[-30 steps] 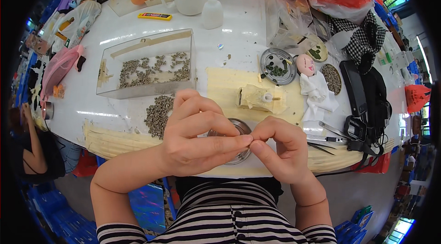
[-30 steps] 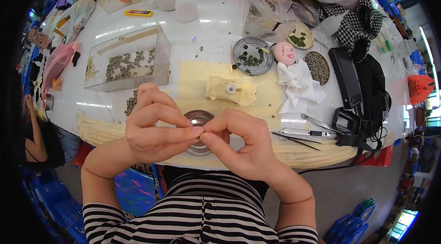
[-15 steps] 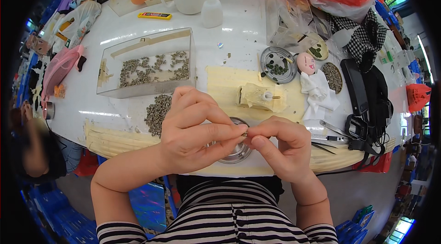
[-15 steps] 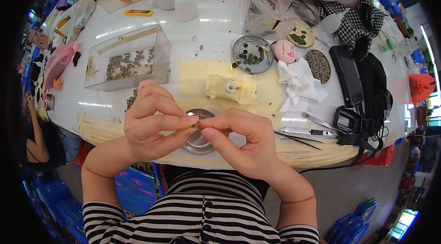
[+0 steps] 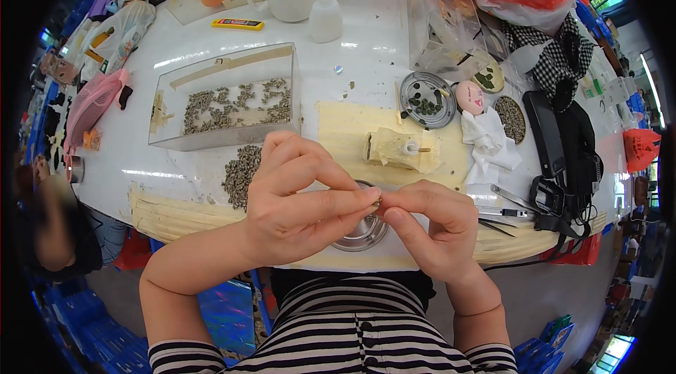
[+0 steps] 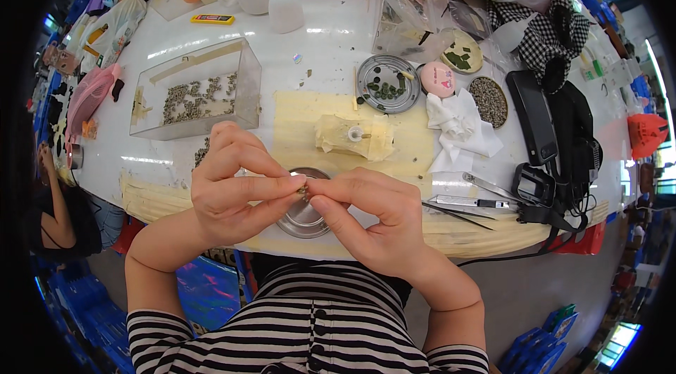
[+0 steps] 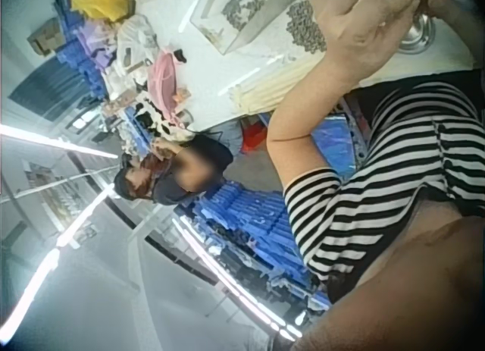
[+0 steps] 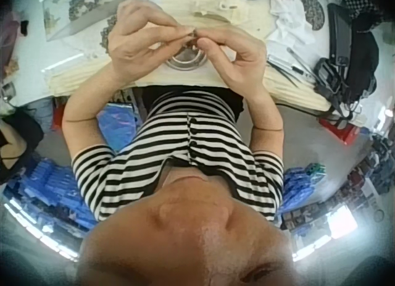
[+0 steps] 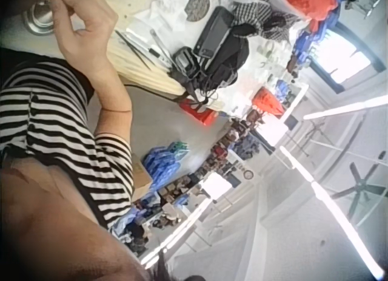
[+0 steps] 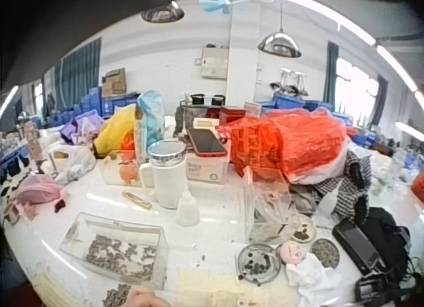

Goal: The person assembles small electronic components by hand, inserting tiny pins into a circular connector and then pouring additional small parts from a plastic container onto the workspace.

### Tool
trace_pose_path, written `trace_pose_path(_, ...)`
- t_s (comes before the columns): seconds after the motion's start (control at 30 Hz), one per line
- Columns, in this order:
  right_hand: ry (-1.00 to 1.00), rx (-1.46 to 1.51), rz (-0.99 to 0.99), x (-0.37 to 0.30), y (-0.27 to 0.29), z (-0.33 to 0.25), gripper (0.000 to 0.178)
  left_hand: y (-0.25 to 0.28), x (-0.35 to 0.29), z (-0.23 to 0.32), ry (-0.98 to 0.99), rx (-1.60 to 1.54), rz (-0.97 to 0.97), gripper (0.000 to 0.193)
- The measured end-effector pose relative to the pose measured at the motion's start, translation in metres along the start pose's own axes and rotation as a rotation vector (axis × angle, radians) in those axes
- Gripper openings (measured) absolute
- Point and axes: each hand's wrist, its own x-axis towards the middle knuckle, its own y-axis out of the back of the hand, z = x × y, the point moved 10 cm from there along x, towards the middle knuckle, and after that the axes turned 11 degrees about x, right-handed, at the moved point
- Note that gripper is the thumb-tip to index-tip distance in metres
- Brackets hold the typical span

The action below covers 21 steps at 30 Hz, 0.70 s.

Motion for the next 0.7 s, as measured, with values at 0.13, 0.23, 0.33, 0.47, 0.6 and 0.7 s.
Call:
trace_pose_path(0.13, 0.045, -0.078, 0.044, 0.0, 0.003, -0.006, 0.021, 0.0, -0.001, -0.001, 0.01, 0.013, 0.001, 0.033)
trace_pose_path(0.23, 0.094, -0.106, 0.067, -0.001, 0.006, -0.01, 0.021, 0.0, -0.001, -0.002, 0.016, 0.019, 0.002, 0.033)
trace_pose_path(0.33, 0.068, -0.075, 0.046, -0.001, 0.002, -0.008, 0.021, 0.0, -0.001, -0.003, 0.014, 0.018, -0.001, 0.033)
trace_pose_path(0.47, 0.054, -0.049, 0.033, -0.001, 0.001, -0.006, 0.021, -0.001, -0.001, -0.002, 0.013, 0.011, -0.015, 0.034)
trace_pose_path(0.6, 0.016, -0.022, 0.034, 0.0, 0.001, -0.003, 0.019, -0.002, -0.001, -0.003, 0.025, 0.0, -0.022, 0.034)
trace_pose_path(0.7, -0.023, 0.026, 0.004, 0.0, 0.0, 0.002, 0.018, -0.002, -0.001, -0.002, 0.02, -0.006, -0.031, 0.033)
